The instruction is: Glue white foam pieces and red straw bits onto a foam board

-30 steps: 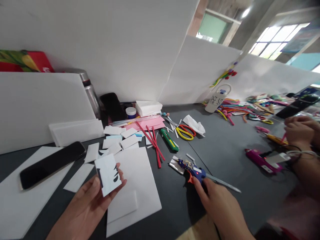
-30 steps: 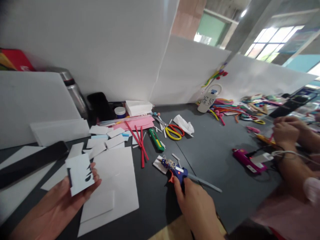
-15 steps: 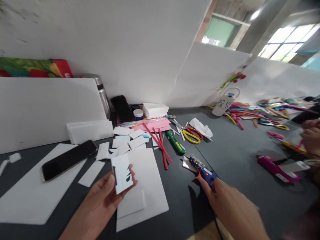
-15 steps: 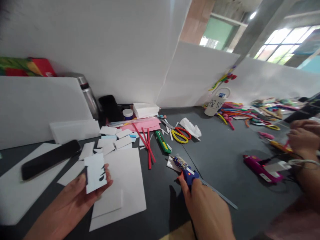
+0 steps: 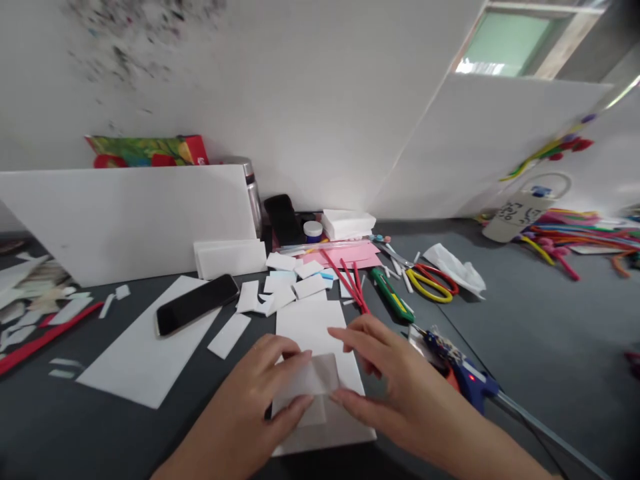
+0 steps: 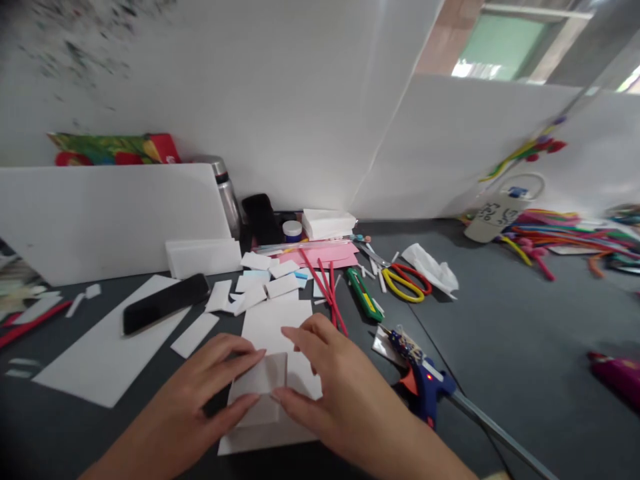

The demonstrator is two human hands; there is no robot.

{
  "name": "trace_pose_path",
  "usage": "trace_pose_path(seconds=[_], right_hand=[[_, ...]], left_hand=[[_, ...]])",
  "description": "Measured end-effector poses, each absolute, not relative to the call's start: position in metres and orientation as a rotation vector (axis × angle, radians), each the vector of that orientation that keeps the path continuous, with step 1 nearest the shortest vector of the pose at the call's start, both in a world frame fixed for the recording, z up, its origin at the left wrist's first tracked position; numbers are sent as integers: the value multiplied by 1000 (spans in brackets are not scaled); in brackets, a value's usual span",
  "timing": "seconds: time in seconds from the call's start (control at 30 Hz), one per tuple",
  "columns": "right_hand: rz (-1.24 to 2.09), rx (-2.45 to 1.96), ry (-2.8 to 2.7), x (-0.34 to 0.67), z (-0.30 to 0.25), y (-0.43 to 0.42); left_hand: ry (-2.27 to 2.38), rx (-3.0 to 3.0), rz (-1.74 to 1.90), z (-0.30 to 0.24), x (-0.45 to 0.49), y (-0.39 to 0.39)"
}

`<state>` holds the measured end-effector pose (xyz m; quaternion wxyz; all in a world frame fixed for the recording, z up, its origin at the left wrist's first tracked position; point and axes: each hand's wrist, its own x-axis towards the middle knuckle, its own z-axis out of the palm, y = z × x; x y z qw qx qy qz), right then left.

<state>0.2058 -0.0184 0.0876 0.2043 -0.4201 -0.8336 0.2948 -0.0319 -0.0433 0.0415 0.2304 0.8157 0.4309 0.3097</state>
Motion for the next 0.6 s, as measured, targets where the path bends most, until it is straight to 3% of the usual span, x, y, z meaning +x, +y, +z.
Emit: trace_pose_path(seconds=[0.27,0.47,0.6], right_hand=[[749,-1073,-2375,204,59,-16],[1065,-1089,-2352,203,35,-14],[1133,-1137,-2312,199,28,-14]], left_hand=[[1225,2527,707,47,-32,-45],[1730,1861,655,37,-56,-48],[1710,1495,583,30,-58,-52]])
